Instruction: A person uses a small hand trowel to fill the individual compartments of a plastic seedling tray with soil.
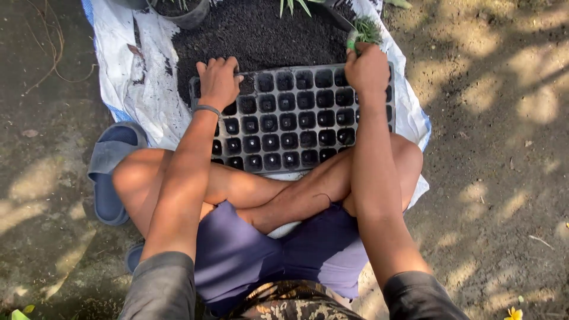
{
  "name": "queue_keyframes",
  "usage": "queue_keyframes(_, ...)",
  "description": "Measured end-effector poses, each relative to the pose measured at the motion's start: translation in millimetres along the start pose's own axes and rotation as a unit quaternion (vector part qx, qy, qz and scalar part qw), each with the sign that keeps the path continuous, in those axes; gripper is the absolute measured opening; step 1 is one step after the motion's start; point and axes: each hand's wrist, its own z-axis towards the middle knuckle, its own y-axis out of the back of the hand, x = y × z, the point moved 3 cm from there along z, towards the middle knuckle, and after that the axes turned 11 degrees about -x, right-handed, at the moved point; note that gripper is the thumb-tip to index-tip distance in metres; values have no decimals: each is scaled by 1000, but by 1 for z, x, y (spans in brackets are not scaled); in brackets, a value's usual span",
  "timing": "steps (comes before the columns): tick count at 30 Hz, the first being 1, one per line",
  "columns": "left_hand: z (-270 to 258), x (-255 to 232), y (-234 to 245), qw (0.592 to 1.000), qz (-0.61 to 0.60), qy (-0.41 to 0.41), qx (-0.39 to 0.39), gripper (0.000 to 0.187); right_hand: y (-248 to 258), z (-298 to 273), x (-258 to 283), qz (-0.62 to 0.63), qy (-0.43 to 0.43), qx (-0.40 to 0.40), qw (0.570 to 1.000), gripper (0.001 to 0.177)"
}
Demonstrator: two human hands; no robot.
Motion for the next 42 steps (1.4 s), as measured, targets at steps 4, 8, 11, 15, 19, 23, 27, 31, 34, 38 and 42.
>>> queue_keyframes(4,3,-1,7,1000,1,16,14,16,-37,-9,30,21,-4,21,1000,24)
queue_keyframes(8,0,-5,6,1000,5,8,9,14,-70,-20,26,56,83,76,992,22)
queue_keyframes(11,2,-8,3,1000,13,17,-2,14,-72,-21,21,42,157,82,983,21)
queue_keyframes(15,-9,-14,7,998,37,44,-30,25,-37,-27,34,31,176,64,982,20)
queue_keyframes(19,-6,-16,16,997,10,62,-53,21,9,-14,54,33,28,137,990,24)
queue_keyframes(23,20,-4,11,993,-8,118,21,52,16,1,42,-44,-44,180,982,29)
queue_keyframes(27,41,-7,-26,962,-52,168,209,80,10,6,53,-6,-17,261,965,43)
queue_keyframes(31,65,-42,-43,970,-55,139,192,79,-7,9,53,59,30,257,964,39)
queue_keyframes(34,71,-71,-55,976,-56,70,200,77,-7,9,52,64,6,291,954,34)
queue_keyframes(38,75,-101,-73,981,-69,-27,178,73,5,8,55,153,-132,375,905,32)
queue_keyframes(42,80,-111,-74,974,-70,-40,212,75,-5,4,45,139,-181,379,897,46)
